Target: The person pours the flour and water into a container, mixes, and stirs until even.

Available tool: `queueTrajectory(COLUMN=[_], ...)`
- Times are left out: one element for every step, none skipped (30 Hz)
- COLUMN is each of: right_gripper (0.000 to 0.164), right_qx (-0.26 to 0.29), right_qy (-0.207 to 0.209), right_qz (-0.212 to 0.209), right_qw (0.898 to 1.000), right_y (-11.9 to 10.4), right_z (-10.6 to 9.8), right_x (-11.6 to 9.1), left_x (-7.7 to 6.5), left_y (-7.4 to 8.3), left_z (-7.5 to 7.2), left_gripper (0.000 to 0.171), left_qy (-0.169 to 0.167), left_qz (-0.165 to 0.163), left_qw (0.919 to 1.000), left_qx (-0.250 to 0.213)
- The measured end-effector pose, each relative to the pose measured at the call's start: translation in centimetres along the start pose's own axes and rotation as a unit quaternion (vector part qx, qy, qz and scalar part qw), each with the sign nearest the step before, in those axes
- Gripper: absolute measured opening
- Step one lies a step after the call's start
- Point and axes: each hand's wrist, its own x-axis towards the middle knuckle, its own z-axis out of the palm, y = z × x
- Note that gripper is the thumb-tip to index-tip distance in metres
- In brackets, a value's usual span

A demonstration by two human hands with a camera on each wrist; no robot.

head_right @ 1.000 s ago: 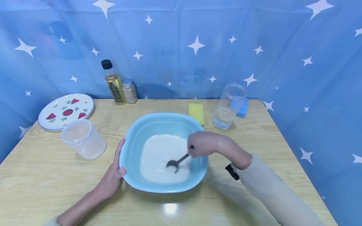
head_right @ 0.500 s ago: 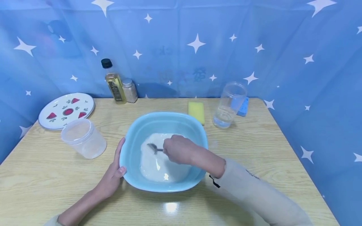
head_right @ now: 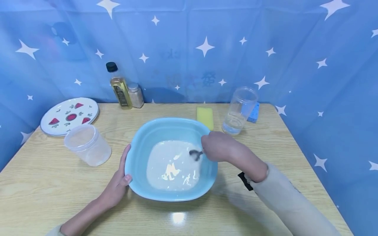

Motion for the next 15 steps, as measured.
queueTrajectory(right_gripper=[0.03, 0.027, 0.025, 0.021, 0.019, 0.017, 0.017, 0.017, 0.018, 0.019, 0.021, 0.023, 0.025, 0.026, 0.028], right_qx=[-0.013, -0.022, -0.022, -0.021, -0.019, -0.015, -0.009, -0.003, 0.003, 0.008, 0.015, 0.024, 0.036, 0.049, 0.064], right_qy=[0.015, 0.029, 0.034, 0.039, 0.041, 0.043, 0.043, 0.043, 0.04, 0.036, 0.028, 0.016, 0.001, -0.016, -0.037], right_qz=[0.019, 0.027, 0.037, 0.038, 0.033, 0.021, 0.004, -0.019, -0.041, -0.069, -0.091, -0.112, -0.13, -0.144, -0.152], right_qw=[1.0, 0.999, 0.998, 0.998, 0.998, 0.999, 0.999, 0.999, 0.998, 0.997, 0.995, 0.993, 0.991, 0.988, 0.986], right_y=[-0.1, -0.2, -0.4, -0.7, -1.0, -1.3, -1.7, -2.0, -2.4, -2.7, -2.9, -3.0, -3.1, -3.1, -3.1], right_z=[0.2, 0.4, 0.7, 1.1, 1.4, 1.8, 2.1, 2.5, 2.8, 3.0, 3.2, 3.3, 3.4, 3.4, 3.4], right_x=[0.4, 1.0, 1.6, 2.3, 2.9, 3.5, 4.0, 4.5, 4.8, 4.9, 4.9, 4.8, 4.5, 4.1, 3.7], left_x=[0.0, 0.0, -0.1, -0.1, -0.1, -0.1, -0.1, -0.1, -0.1, -0.1, -0.1, -0.1, -0.1, -0.1, -0.1], left_y=[0.1, 0.1, 0.1, 0.1, 0.0, 0.0, -0.1, -0.1, -0.2, -0.3, -0.3, -0.4, -0.5, -0.5, -0.6], left_z=[0.0, 0.0, -0.1, -0.1, -0.1, -0.2, -0.2, -0.3, -0.3, -0.3, -0.3, -0.3, -0.2, -0.2, -0.2], left_gripper=[0.072, 0.072, 0.072, 0.072, 0.072, 0.072, 0.072, 0.072, 0.072, 0.073, 0.073, 0.074, 0.074, 0.074, 0.075], left_qy=[0.001, 0.002, 0.002, 0.001, 0.002, 0.001, 0.0, -0.001, -0.002, -0.001, -0.001, -0.002, -0.003, -0.004, -0.004], left_qz=[0.0, 0.0, 0.001, 0.002, 0.002, 0.002, 0.003, 0.005, 0.006, 0.007, 0.008, 0.009, 0.01, 0.01, 0.009], left_qw=[1.0, 1.0, 1.0, 1.0, 1.0, 1.0, 1.0, 1.0, 1.0, 1.0, 1.0, 1.0, 0.9999, 0.9999, 0.9999], left_qx=[-0.002, -0.005, -0.005, -0.005, -0.005, -0.003, -0.001, 0.0, 0.002, 0.003, 0.003, 0.004, 0.004, 0.004, 0.005])
